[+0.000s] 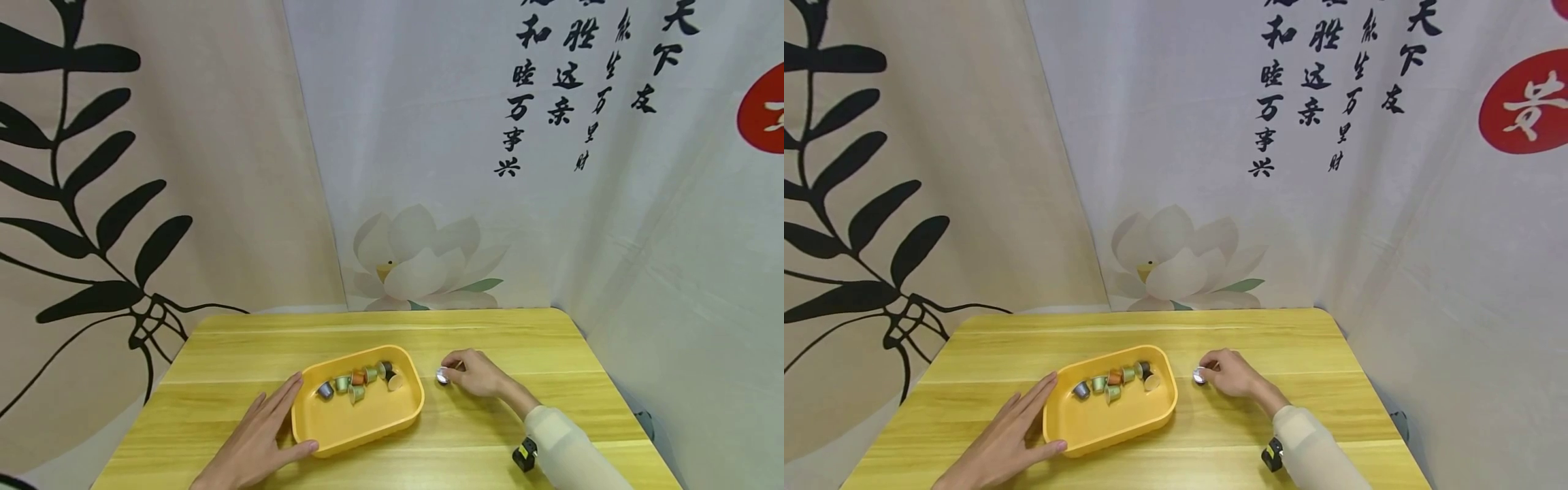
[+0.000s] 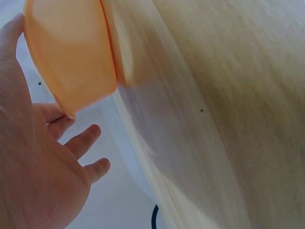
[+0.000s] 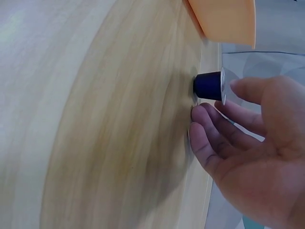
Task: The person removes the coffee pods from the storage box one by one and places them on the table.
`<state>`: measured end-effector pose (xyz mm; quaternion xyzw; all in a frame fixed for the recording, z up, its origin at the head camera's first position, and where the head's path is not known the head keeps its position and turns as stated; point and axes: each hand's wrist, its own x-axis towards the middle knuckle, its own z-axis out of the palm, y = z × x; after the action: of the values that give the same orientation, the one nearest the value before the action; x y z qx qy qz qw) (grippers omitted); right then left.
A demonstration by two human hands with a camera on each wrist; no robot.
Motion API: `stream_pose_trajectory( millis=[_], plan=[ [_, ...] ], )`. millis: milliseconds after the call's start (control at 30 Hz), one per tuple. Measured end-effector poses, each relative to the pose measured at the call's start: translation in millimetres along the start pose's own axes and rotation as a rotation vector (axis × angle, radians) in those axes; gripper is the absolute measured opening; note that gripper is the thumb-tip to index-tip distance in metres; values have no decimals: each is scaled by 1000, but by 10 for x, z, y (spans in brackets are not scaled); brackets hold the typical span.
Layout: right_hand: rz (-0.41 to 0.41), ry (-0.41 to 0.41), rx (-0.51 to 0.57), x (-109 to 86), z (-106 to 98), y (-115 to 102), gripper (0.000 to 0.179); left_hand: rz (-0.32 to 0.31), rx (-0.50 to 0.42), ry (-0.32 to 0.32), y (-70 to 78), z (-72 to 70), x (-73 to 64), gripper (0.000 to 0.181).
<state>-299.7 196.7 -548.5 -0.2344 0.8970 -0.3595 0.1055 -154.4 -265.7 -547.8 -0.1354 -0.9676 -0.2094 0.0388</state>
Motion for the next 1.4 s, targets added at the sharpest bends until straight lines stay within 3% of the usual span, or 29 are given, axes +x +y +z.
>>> stream_pose_trajectory(
  millis=[967, 1200, 1400],
  plan=[
    [-3, -14, -43, -145, -82, -10, 67, 9, 6, 7, 1, -28, 5, 119],
    [-43, 9, -64, -159, -145, -121, 74, 11, 4, 11, -14, -11, 4, 118],
    [-85, 28, -110, -128, -187, -256, 69, 5, -5, 1, -15, 7, 1, 119]
  ],
)
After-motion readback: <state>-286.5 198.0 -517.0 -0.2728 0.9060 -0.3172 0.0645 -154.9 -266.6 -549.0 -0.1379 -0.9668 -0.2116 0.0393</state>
